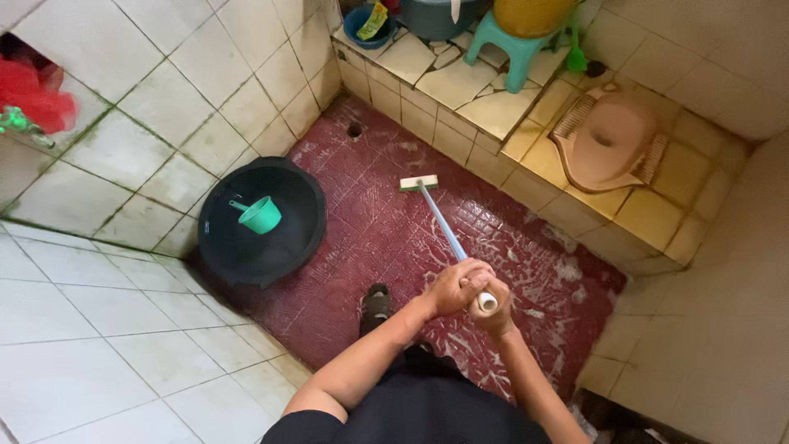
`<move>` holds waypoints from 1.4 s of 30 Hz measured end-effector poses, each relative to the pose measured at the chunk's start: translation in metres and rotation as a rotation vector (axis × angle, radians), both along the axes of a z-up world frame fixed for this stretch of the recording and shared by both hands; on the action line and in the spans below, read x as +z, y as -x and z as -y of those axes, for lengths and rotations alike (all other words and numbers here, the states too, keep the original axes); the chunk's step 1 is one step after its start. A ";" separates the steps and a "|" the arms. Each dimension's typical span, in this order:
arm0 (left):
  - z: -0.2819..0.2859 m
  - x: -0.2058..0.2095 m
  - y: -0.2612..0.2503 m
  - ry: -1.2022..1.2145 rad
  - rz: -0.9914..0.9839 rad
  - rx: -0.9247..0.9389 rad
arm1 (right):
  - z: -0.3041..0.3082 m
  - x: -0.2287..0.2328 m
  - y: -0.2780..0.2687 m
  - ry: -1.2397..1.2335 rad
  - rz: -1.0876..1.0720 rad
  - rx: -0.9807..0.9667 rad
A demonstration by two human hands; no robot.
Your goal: The person scrubs the tiled bathroom floor with a long-handled brush, moving around a bucket and a squat toilet to reach different sections of the wet, soapy floor.
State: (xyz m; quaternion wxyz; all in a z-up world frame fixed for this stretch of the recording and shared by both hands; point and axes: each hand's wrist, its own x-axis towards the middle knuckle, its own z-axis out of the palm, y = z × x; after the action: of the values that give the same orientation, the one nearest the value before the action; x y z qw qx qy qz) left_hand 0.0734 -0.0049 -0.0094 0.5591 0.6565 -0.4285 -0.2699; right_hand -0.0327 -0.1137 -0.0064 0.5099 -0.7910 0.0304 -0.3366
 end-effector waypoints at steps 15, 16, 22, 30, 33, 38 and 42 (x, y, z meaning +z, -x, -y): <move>0.081 -0.025 -0.087 0.098 0.087 0.034 | 0.091 -0.010 -0.099 0.008 0.076 0.199; 0.087 -0.008 -0.092 0.103 0.090 0.032 | 0.099 0.003 -0.098 0.012 0.079 0.197; 0.135 0.044 -0.114 0.028 0.058 0.072 | 0.155 0.014 -0.125 0.023 -0.053 0.183; 0.209 -0.008 -0.146 -0.188 0.016 0.164 | 0.228 -0.073 -0.163 -0.184 -0.155 0.189; 0.228 -0.001 -0.152 -0.139 0.086 0.310 | 0.254 -0.069 -0.181 -0.200 -0.134 0.280; 0.276 0.039 -0.112 -0.162 0.008 0.340 | 0.309 -0.011 -0.151 -0.078 -0.048 0.437; 0.309 0.067 -0.068 -0.079 -0.029 0.359 | 0.351 0.028 -0.109 -0.047 -0.073 0.359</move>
State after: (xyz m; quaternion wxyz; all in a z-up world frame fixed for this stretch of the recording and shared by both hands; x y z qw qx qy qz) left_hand 0.1414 -0.3139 0.0580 0.5782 0.7399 -0.2855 -0.1916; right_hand 0.0762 -0.4651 0.0221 0.5786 -0.7833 -0.0849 -0.2107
